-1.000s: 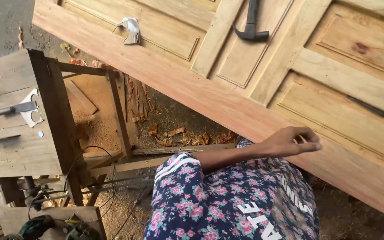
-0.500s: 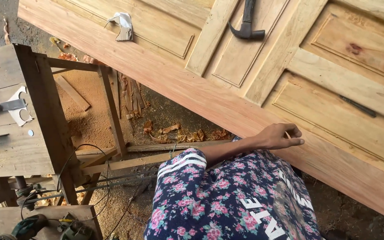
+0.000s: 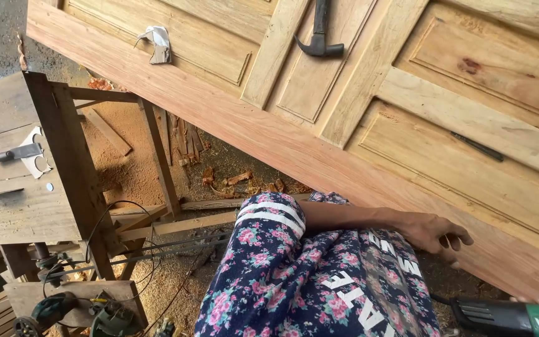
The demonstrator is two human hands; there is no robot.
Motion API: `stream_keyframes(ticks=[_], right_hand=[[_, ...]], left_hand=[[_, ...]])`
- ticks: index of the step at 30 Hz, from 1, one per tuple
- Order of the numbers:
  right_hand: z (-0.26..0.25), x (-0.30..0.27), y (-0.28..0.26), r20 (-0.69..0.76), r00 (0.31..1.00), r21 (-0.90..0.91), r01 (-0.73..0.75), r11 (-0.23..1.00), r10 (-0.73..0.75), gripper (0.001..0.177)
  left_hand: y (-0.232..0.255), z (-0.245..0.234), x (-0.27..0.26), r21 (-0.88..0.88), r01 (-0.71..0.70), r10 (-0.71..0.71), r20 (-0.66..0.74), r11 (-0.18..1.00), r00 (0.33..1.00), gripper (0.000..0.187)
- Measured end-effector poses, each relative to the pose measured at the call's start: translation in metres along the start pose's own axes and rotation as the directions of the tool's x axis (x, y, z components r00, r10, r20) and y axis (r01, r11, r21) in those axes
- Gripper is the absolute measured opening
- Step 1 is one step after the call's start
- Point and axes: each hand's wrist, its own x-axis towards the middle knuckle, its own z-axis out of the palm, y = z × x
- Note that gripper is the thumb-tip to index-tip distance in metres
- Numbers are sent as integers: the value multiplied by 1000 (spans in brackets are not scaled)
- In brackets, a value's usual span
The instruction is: Sanding a wooden door using an angle grinder with a sanding disc to smooth the surface.
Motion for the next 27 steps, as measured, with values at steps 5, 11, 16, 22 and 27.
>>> stream_keyframes(ticks=[5,11,16,22,27], right_hand=[[12,97,77,167,986,85,-1,996,-13,62],[55,133,72,646,764,77,-52,996,-10,62],[61,163,98,719,694,-172,124,977,39,33],[37,102,105,742,667,0,102,995,-69,59],[22,26,156,520,846,111,-202,973,117,63]], left_hand=[[57,27,14,-193,55,-50,30,980,998,124],[60,7,35,-245,21,-44,-88,969,995,77],[66,-3,8,-300,89,-225,-458,950,860,60],[59,-20,-20,-444,-136,-189,-612,886,768,79],[67,-18,-52,-394,-42,-236,-629,918,740,87]])
